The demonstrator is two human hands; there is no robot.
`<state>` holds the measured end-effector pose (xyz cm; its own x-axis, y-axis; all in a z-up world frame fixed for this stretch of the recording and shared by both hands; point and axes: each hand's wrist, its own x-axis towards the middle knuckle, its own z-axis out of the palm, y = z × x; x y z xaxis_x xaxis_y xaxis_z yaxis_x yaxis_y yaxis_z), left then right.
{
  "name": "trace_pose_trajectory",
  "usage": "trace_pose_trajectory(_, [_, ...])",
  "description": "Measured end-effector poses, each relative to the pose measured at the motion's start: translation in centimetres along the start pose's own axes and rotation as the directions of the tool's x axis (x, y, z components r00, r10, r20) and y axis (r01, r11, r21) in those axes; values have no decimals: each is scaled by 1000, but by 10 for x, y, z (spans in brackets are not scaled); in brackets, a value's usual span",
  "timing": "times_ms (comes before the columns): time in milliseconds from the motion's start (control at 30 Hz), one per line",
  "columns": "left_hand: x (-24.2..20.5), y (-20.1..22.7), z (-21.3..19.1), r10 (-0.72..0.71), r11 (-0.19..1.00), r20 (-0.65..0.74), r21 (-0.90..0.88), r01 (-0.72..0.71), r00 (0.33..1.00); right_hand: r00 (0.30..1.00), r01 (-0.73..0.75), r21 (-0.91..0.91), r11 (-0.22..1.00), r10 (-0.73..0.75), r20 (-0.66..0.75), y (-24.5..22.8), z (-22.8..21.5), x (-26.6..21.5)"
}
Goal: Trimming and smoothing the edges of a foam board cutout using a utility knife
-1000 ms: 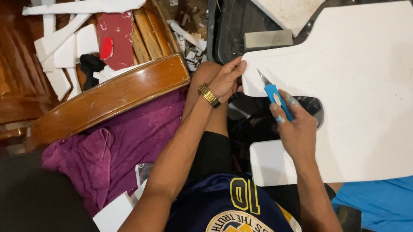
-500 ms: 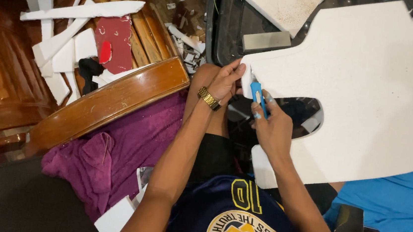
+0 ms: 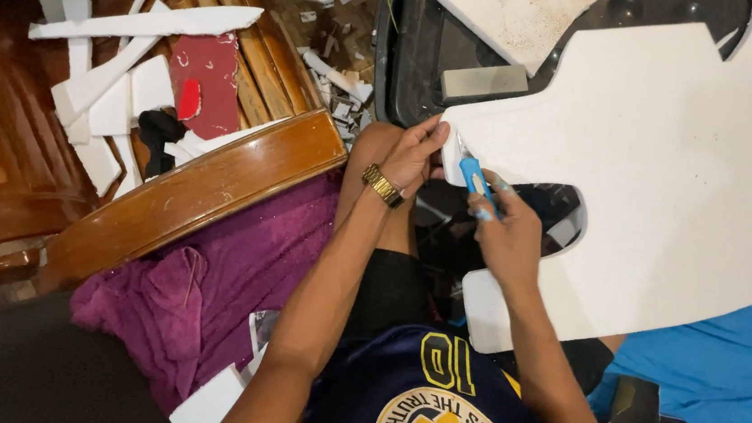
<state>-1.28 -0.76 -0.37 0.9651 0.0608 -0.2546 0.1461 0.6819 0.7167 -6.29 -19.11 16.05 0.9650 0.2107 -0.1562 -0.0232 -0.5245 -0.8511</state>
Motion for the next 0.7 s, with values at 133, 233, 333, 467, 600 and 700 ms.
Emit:
trace_pose_trajectory(133, [3, -4, -3, 9, 1000, -2, -23, -9, 1000, 999, -51, 226, 973, 50, 9, 0, -2, 0])
trace_pose_trajectory(233, [1, -1, 1, 10, 1000, 0, -20, -10, 1000, 999, -4, 212, 977, 12, -33, -7, -2, -5])
trace_pose_trajectory(333, [-1, 2, 2, 11, 1000, -7, -10, -11, 1000, 998, 2, 149, 989, 6, -55, -16, -2, -6])
trace_pose_trajectory(467, [-6, 5, 5, 11, 1000, -17, -3, -11, 1000, 1000, 19, -35, 999, -20, -19, -20, -3, -6])
trace_pose_trajectory(600, [-6, 7, 5, 11, 1000, -20, 11, -11, 1000, 1000, 13, -102, 995, -11, 11, -22, -5, -11])
trace_pose_trajectory(700, [-5, 5, 3, 14, 1000, -8, 2, -14, 1000, 999, 36, -153, 988, -33, 24, -21, -7, -12])
